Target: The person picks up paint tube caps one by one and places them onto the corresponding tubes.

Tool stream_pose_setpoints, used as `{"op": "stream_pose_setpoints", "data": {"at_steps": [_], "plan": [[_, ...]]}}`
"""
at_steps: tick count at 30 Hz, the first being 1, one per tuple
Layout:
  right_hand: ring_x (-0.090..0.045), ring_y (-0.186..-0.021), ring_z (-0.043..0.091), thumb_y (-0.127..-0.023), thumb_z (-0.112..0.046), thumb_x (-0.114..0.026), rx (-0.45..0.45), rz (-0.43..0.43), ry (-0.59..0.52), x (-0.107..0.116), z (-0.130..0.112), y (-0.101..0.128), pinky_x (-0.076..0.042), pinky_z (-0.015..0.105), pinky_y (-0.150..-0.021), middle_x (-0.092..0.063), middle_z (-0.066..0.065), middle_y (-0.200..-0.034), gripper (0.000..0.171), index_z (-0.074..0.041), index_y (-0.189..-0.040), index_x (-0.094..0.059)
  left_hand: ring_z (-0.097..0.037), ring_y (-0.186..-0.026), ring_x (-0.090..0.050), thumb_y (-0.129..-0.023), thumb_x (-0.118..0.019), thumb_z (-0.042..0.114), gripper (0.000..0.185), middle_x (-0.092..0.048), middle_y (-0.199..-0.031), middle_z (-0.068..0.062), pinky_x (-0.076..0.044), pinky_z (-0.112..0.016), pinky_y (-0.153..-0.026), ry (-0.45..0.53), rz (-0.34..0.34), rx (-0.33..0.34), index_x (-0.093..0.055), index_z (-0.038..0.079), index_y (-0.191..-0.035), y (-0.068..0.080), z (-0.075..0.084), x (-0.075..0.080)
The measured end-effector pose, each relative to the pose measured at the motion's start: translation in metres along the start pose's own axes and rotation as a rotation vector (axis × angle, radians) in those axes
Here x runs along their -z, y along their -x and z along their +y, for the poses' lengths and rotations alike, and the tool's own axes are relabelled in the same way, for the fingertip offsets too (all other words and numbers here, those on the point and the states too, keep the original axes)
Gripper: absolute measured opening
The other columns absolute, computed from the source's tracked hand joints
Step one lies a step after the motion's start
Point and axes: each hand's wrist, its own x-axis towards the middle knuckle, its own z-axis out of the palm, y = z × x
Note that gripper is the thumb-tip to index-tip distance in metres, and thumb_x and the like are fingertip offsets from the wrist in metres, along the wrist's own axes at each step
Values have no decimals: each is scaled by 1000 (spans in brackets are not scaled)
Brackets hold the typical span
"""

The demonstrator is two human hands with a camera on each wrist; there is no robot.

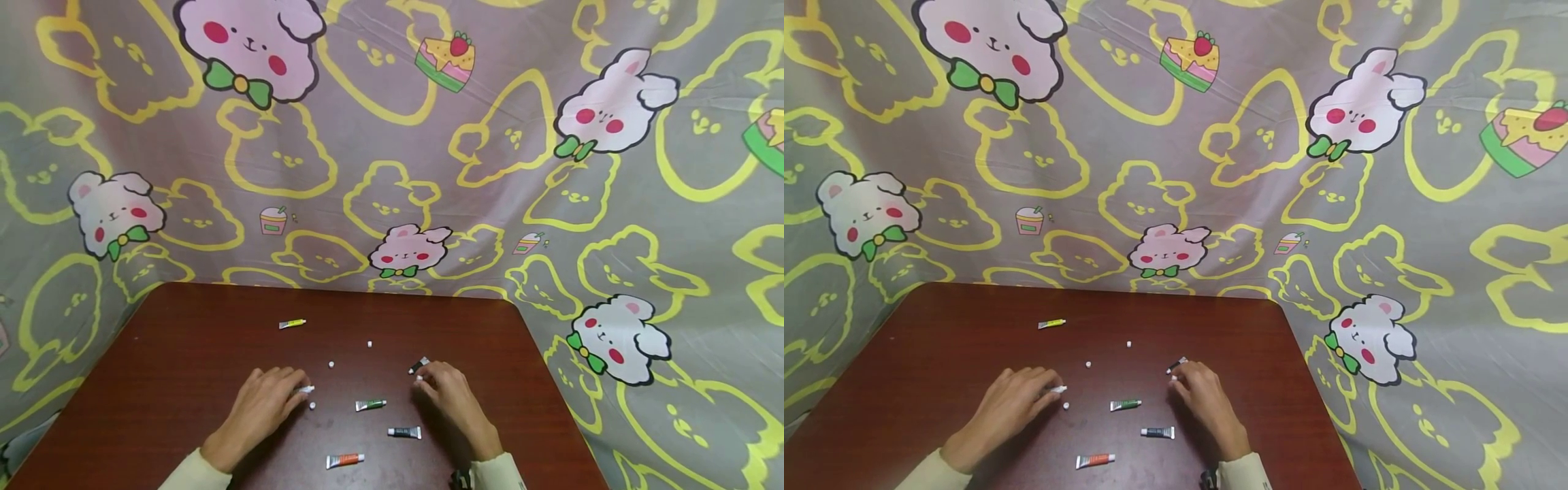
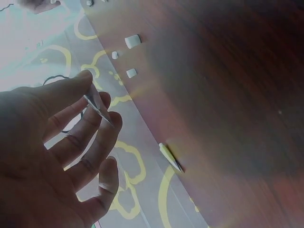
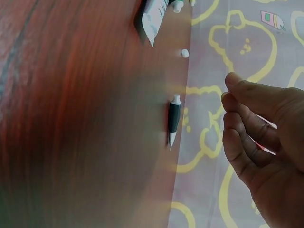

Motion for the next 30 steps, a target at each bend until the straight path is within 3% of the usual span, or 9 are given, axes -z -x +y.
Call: {"op": "stream_pose_setpoints", "data": {"at_steps": [8, 17, 25, 30], "plan": [[-64, -77, 11, -83, -9, -92, -3, -31, -1, -2, -8, -1, -54, 28, -69, -73, -1, -85, 20, -9, -96, -77, -11, -74, -64, -79, -97, 29, 28, -71, -83, 13, -33, -28, -66, 25, -9, -3, -71, 27, -92, -2, 3, -2], [-66, -80, 12, -82, -9, -94, 44, -31, -1, -9, -15, -3, -55, 27, -69, -74, 0, -87, 21, -11, -92, -75, -9, -70, -58, -80, -96, 25, 30, -68, -80, 12, -35, -26, -62, 123, -10, -39, -68, 24, -90, -4, 5, -4], [-65, -78, 10, -84, -10, -92, 71, -56, -13, -15, -24, -5, -54, 25, -69, -74, -1, -87, 17, -11, -92, -76, -8, -73, -56, -81, -95, 21, 31, -67, -82, 12, -48, -33, -66, 186, -41, -36, -67, 22, -91, -3, 9, -6], [-64, -78, 9, -85, -10, -91, 66, -63, -17, -17, -28, -5, -54, 23, -68, -74, -1, -87, 17, -11, -92, -77, -6, -74, -53, -81, -95, 19, 30, -65, -82, 12, -49, -33, -66, 212, -51, -39, -67, 22, -92, -3, 11, -6]]}}
